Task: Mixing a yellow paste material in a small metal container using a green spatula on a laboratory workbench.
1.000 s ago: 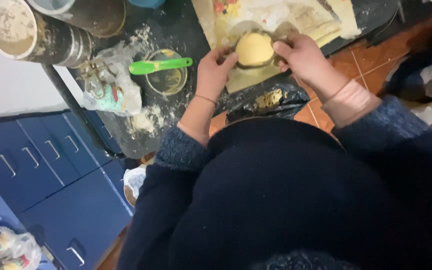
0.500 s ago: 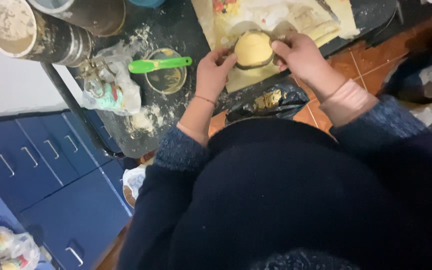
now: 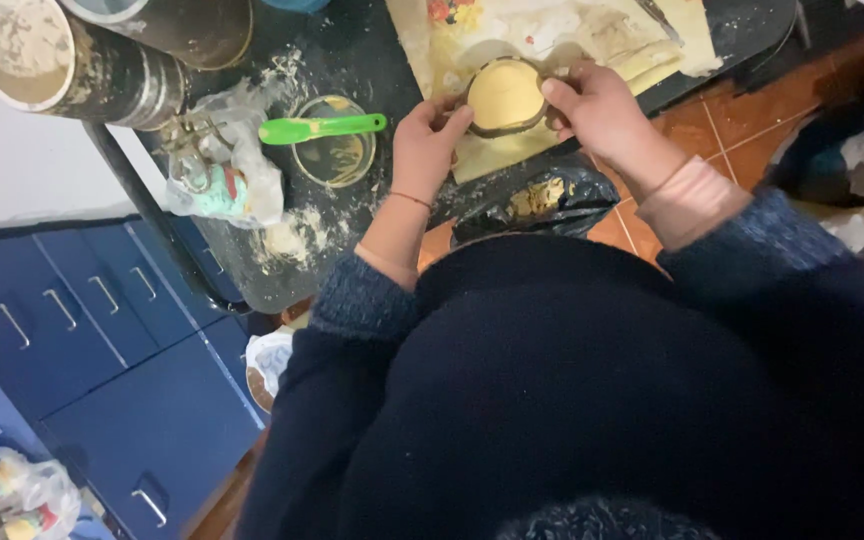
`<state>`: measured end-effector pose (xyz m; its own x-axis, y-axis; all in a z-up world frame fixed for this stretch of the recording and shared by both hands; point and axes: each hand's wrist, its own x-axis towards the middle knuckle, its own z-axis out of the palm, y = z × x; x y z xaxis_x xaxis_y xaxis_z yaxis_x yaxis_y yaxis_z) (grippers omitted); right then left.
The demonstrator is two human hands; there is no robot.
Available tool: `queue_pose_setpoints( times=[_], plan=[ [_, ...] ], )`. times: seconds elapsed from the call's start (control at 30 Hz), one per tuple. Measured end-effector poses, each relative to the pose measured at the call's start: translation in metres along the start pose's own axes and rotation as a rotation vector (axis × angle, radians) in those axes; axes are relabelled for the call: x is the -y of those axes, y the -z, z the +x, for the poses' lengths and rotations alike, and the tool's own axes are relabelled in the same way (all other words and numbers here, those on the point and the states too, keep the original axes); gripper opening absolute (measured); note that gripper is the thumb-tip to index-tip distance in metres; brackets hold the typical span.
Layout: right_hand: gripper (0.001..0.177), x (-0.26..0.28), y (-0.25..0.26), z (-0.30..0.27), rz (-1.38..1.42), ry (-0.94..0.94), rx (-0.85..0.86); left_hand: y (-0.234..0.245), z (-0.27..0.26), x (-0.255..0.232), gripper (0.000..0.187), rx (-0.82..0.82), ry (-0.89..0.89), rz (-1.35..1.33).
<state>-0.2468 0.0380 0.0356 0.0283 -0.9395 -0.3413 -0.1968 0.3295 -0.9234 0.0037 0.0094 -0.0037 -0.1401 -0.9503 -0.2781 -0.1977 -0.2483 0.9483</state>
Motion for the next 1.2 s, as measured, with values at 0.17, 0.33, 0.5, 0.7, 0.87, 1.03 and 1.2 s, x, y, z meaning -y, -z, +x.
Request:
queue_pose_setpoints(
  times=[0.17,0.33,0.5,0.7,0.87,1.03,1.2],
  plan=[
    [0.026,0.008,0.001,0.002,0.037,0.031,0.0,0.002,0.0,-0.02,0.042,0.001,0.05,-0.073],
    [0.023,0.01,0.002,-0.001,0.05,0.023,-0.004,0.0,-0.003,-0.01,0.042,0.035,0.033,-0.112],
    [0.021,0.006,-0.001,-0.001,0.075,-0.003,0.023,0.002,0.002,0.001,0.041,0.012,0.009,-0.06],
    [0.022,0.017,0.001,-0.002,-0.012,-0.009,0.02,0.003,-0.001,-0.003,0.041,0.01,0.021,-0.059],
    [0.025,0.018,0.001,-0.008,-0.1,0.015,0.024,0.004,-0.01,-0.004,0.041,0.003,-0.007,-0.004],
    [0.027,0.023,-0.003,-0.009,-0.149,-0.032,0.02,0.005,-0.007,-0.008,0.039,0.016,0.038,-0.094],
    [0.028,0.014,0.001,-0.001,-0.06,0.0,0.028,0.005,-0.004,0.003,0.038,0.016,0.012,-0.068]
  ],
)
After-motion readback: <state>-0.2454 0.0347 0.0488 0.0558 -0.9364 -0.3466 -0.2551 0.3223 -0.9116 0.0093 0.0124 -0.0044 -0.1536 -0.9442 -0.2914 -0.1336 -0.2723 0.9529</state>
